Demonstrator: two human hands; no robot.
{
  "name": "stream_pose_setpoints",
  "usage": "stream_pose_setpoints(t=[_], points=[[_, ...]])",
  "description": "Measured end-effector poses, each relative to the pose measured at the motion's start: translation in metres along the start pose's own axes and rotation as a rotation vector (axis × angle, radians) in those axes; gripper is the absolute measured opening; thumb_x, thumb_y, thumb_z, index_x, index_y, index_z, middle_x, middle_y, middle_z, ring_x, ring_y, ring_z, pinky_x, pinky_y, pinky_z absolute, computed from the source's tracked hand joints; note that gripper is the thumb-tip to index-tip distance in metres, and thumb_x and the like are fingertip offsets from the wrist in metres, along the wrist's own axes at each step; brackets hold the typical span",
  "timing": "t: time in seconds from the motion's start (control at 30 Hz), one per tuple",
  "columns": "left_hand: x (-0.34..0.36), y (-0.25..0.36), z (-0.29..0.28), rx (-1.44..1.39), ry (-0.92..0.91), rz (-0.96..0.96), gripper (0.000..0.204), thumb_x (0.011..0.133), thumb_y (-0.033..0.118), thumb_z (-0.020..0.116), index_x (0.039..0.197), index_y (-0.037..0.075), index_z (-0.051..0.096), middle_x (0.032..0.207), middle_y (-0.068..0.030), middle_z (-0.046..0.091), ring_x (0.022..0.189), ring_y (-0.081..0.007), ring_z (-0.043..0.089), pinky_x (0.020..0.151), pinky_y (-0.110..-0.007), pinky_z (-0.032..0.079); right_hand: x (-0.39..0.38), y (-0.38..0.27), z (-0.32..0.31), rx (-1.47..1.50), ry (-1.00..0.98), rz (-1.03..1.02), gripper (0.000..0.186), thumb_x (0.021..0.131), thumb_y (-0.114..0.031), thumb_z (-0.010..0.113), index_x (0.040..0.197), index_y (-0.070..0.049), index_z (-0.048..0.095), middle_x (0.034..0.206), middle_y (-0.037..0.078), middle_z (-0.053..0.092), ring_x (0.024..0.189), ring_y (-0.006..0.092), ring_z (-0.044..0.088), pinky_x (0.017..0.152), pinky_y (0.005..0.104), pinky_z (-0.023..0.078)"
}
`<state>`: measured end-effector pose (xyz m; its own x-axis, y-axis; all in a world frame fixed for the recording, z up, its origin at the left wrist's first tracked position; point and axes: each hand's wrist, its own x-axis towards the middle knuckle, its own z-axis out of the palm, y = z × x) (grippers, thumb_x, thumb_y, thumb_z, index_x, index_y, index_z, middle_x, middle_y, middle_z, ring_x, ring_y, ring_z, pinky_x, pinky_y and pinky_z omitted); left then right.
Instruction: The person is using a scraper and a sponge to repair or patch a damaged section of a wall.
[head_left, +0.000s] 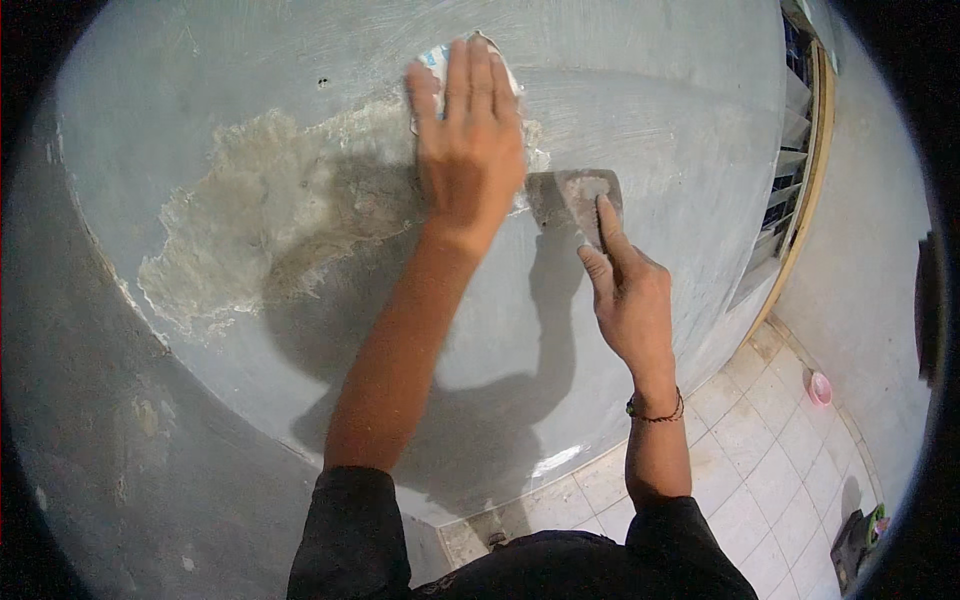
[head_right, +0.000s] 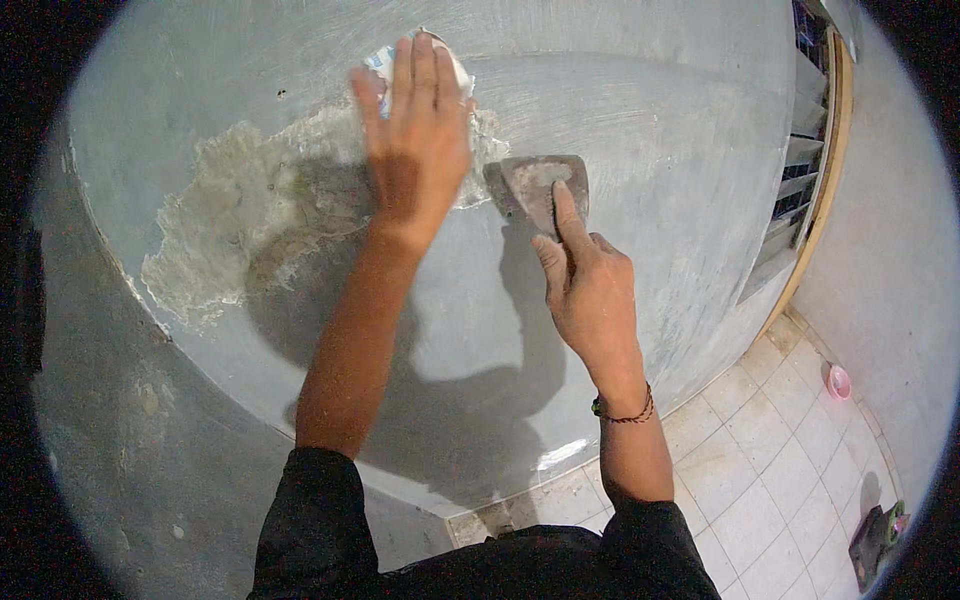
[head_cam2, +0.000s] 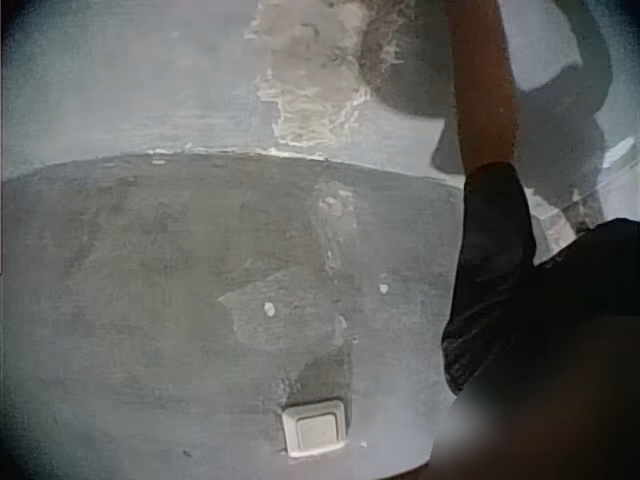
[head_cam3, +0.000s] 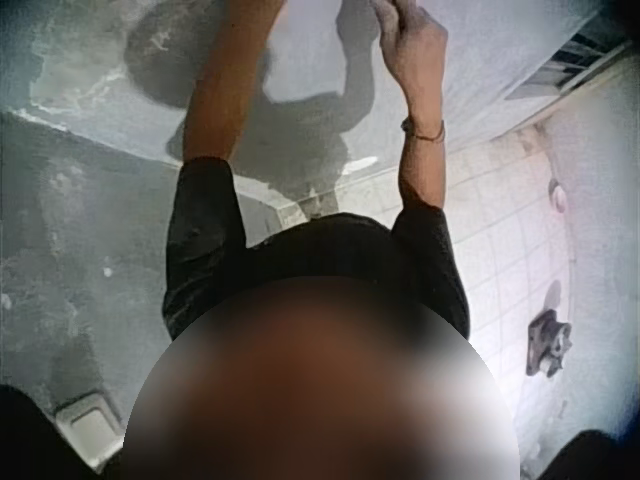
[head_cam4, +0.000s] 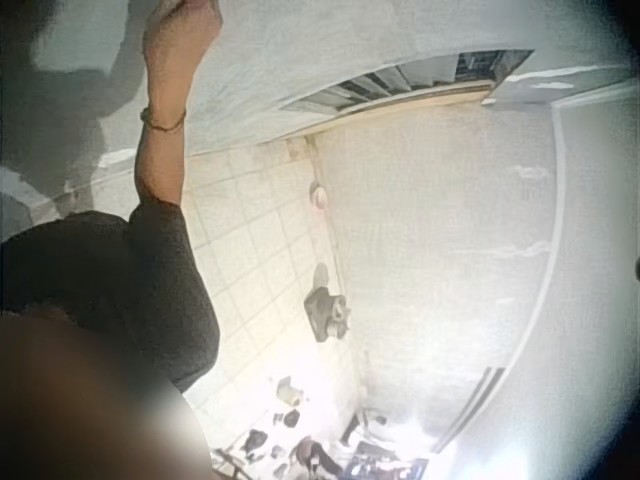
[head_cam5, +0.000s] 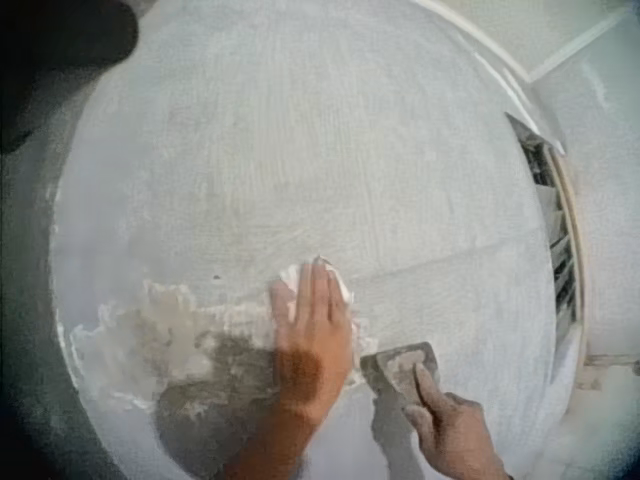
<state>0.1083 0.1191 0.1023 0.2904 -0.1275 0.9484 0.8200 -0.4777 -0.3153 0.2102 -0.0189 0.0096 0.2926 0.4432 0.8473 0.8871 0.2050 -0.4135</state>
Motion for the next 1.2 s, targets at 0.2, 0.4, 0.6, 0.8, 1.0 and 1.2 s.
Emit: stream_pose_setpoints(t=[0.2, 0.4, 0.6, 0.8, 1.0, 1.2], points=[[-0.008, -0.009, 0.006, -0.069, -0.081, 0.231, 0.047, 0.087, 0.022, 0.055, 0.129, 0.002, 0.047, 0.139, -0.0111, 0.043, 0.132, -0.0246, 0.036, 0.109, -0.049, 0.024, 0.005, 0.003, -0.016, 0.038, 0.003, 0.142, 0.045, 0.09, -0.025, 0.058, 0.131, -0.011, 0.049, 0.064, 0.019, 0.058, 0.052, 0.0172, 0.044, 0.057, 0.0298, 0.044], [-0.045, 0.033, 0.01, -0.11, -0.1, 0.162, 0.042, 0.085, 0.014, 0.055, 0.125, 0.0, 0.051, 0.136, -0.0117, 0.046, 0.13, -0.0228, 0.038, 0.108, -0.047, 0.026, -0.005, 0.021, -0.024, 0.075, 0.105, 0.11, 0.046, 0.09, -0.026, 0.058, 0.131, -0.007, 0.049, 0.058, 0.013, 0.053, 0.049, 0.018, 0.046, 0.053, 0.0303, 0.043], [0.003, 0.0, 0.012, -0.124, 0.009, 0.253, 0.04, 0.085, 0.01, 0.054, 0.122, -0.005, 0.052, 0.135, -0.014, 0.047, 0.13, -0.0235, 0.038, 0.108, -0.044, 0.028, -0.011, 0.028, -0.031, 0.053, 0.141, 0.075, 0.047, 0.09, -0.027, 0.059, 0.132, -0.008, 0.049, 0.056, 0.01, 0.051, 0.048, 0.015, 0.042, 0.05, 0.0273, 0.04], [-0.078, 0.038, 0.008, -0.305, -0.206, 0.161, 0.041, 0.084, 0.015, 0.057, 0.122, -0.002, 0.053, 0.134, -0.0142, 0.048, 0.128, -0.0239, 0.042, 0.107, -0.049, 0.026, -0.022, 0.023, -0.039, 0.05, -0.002, 0.216, 0.05, 0.088, -0.029, 0.061, 0.131, -0.006, 0.049, 0.056, 0.01, 0.049, 0.049, 0.015, 0.042, 0.05, 0.0278, 0.039], [-0.015, -0.01, 0.003, 0.067, 0.064, 0.132, 0.045, 0.083, 0.016, 0.06, 0.124, 0.0, 0.052, 0.136, -0.0115, 0.045, 0.13, -0.0243, 0.039, 0.106, -0.049, 0.029, 0.0, 0.004, -0.023, 0.018, 0.066, -0.024, 0.052, 0.085, -0.027, 0.065, 0.129, -0.005, 0.051, 0.057, 0.011, 0.048, 0.049, 0.0214, 0.043, 0.051, 0.0302, 0.042], [-0.08, -0.001, -0.024, -0.355, -0.306, 0.154, 0.047, 0.086, 0.019, 0.058, 0.129, 0.004, 0.048, 0.138, -0.0078, 0.045, 0.13, -0.0254, 0.039, 0.106, -0.05, 0.029, 0.04, -0.001, 0.002, -0.227, 0.116, -0.048, 0.042, 0.087, -0.023, 0.06, 0.125, -0.008, 0.054, 0.068, 0.021, 0.057, 0.058, 0.0334, 0.054, 0.056, 0.0392, 0.045]])
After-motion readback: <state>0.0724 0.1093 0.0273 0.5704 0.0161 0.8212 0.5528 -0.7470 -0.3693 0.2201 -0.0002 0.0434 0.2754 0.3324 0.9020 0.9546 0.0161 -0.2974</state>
